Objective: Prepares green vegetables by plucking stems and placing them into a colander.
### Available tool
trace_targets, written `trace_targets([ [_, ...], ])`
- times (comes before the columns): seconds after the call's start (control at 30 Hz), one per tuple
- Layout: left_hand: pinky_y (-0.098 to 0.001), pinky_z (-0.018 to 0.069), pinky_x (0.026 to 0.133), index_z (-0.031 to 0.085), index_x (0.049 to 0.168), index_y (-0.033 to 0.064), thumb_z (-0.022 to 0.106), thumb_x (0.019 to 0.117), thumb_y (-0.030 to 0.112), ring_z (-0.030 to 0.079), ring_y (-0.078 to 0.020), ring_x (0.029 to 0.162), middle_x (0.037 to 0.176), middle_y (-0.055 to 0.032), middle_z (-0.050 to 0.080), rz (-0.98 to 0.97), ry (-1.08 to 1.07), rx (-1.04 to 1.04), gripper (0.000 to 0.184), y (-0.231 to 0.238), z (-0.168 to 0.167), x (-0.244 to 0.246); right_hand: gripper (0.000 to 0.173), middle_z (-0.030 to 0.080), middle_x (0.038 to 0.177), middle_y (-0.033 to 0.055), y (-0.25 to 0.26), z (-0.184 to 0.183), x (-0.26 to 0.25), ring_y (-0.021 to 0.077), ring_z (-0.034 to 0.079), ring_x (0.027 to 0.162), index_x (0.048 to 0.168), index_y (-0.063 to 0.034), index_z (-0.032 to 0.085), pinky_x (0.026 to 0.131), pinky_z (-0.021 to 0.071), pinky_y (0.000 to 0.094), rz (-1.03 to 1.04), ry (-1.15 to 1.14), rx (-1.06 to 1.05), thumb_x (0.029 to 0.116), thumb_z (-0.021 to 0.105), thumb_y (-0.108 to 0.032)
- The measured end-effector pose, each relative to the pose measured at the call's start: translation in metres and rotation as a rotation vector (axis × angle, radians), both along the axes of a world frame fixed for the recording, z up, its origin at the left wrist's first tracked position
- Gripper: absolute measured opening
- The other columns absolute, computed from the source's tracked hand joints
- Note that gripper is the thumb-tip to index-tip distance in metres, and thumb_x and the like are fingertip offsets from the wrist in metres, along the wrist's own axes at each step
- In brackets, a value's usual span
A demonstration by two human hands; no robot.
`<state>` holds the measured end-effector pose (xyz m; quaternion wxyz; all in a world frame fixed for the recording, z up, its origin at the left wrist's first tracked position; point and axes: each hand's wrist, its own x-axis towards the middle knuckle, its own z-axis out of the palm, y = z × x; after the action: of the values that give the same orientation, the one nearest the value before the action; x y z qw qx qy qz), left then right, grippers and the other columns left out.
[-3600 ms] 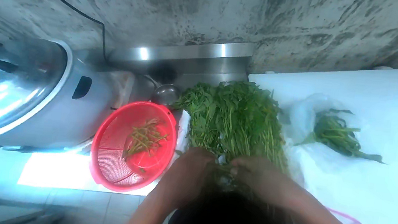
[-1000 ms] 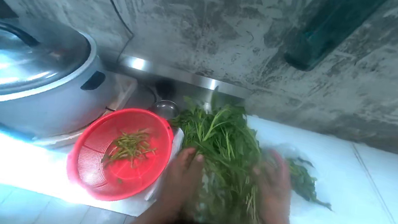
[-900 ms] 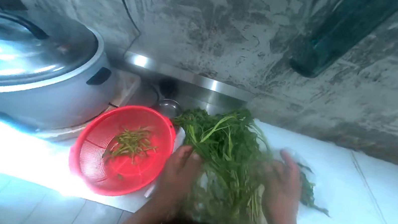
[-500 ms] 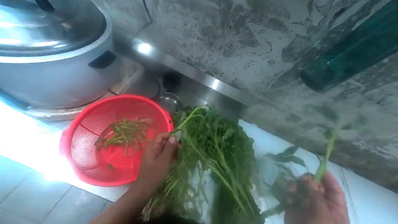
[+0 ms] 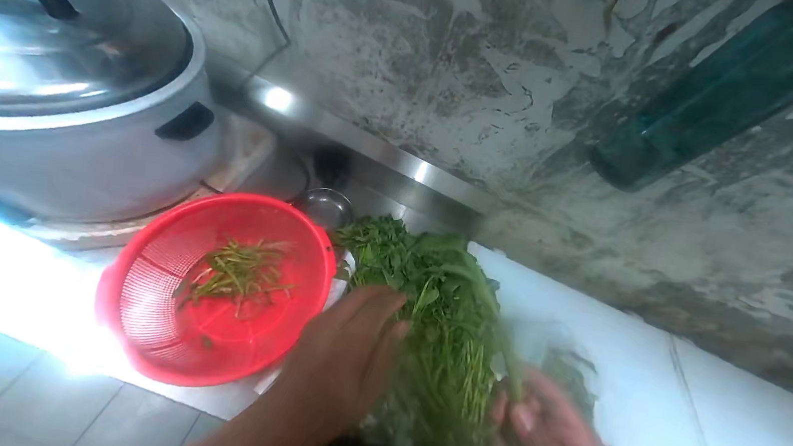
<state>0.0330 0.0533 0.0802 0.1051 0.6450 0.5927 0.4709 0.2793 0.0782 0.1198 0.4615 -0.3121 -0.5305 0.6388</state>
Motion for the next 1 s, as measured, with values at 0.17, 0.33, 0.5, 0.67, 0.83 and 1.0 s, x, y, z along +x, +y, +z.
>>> trace_targets([
  [0.17, -0.0245, 0.0577, 0.080, 0.065, 0.114, 0.0174, 0.055, 0.1041, 0.024, 0.066, -0.0068, 0.097, 0.110, 0.0004, 0.067, 0.094, 0.043, 0.367, 0.016, -0.016, 0.026, -0.019, 0.028, 0.073, 0.100, -0.0010, -0.013, -0.008, -0.008, 0.0038, 0.066, 0.071, 0.129, -0.0196, 0.070, 0.059, 0.0570, 0.0199, 0.059, -0.213, 0.199, 0.1014, 0.064, -0.018],
  [0.33, -0.0517, 0.0372, 0.112, 0.071, 0.114, 0.0268, 0.056, 0.1030, 0.028, 0.053, -0.0187, 0.128, 0.121, 0.0043, 0.065, -0.100, 0.347, 0.266, 0.019, -0.027, 0.035, -0.038, 0.027, 0.070, 0.108, -0.0003, -0.013, -0.018, -0.013, 0.0059, 0.068, 0.087, 0.127, -0.0171, 0.072, 0.073, 0.0602, 0.0221, 0.099, -0.392, 0.491, 0.1005, 0.066, -0.014],
  [0.5, -0.0533, 0.0383, 0.116, 0.071, 0.109, 0.0159, 0.044, 0.1083, 0.026, 0.065, -0.0138, 0.112, 0.104, 0.0024, 0.070, -0.368, 0.431, 0.035, 0.029, -0.035, 0.022, -0.051, 0.030, 0.070, 0.116, -0.0005, -0.013, -0.031, -0.018, 0.0080, 0.068, 0.100, 0.129, -0.0169, 0.069, 0.083, 0.0607, 0.0248, 0.170, -0.393, 0.530, 0.0995, 0.068, -0.020],
  [0.67, -0.0329, 0.0544, 0.093, 0.069, 0.103, 0.0132, 0.046, 0.1055, 0.024, 0.064, -0.0119, 0.102, 0.100, 0.0013, 0.067, -0.199, 0.378, 0.117, 0.025, -0.042, 0.021, -0.072, 0.085, 0.056, 0.146, 0.0073, -0.007, -0.098, 0.000, 0.0120, 0.060, 0.126, 0.155, -0.0036, 0.040, 0.103, 0.0546, 0.0323, 0.425, -0.676, 0.133, 0.0880, 0.078, -0.038],
  [0.83, -0.0360, 0.0551, 0.092, 0.070, 0.103, 0.0134, 0.049, 0.1042, 0.024, 0.064, -0.0162, 0.103, 0.100, -0.0002, 0.068, -0.088, 0.472, 0.122, 0.024, -0.042, 0.010, -0.080, 0.073, 0.063, 0.139, 0.0091, -0.005, -0.151, 0.027, 0.0135, 0.062, 0.124, 0.147, -0.0023, 0.052, 0.106, 0.0524, 0.0348, 0.474, -0.714, -0.029, 0.0893, 0.075, -0.042],
  [1.0, -0.0455, 0.0561, 0.088, 0.070, 0.106, 0.0075, 0.043, 0.1055, 0.025, 0.067, -0.0241, 0.099, 0.100, -0.0085, 0.070, 0.150, 0.378, 0.127, 0.032, -0.036, 0.016, -0.102, 0.021, 0.074, 0.104, 0.0103, 0.011, -0.132, 0.052, 0.0198, 0.070, 0.099, 0.104, -0.0056, 0.075, 0.091, 0.0564, 0.0456, 0.639, -1.005, 0.104, 0.0892, 0.074, -0.020],
])
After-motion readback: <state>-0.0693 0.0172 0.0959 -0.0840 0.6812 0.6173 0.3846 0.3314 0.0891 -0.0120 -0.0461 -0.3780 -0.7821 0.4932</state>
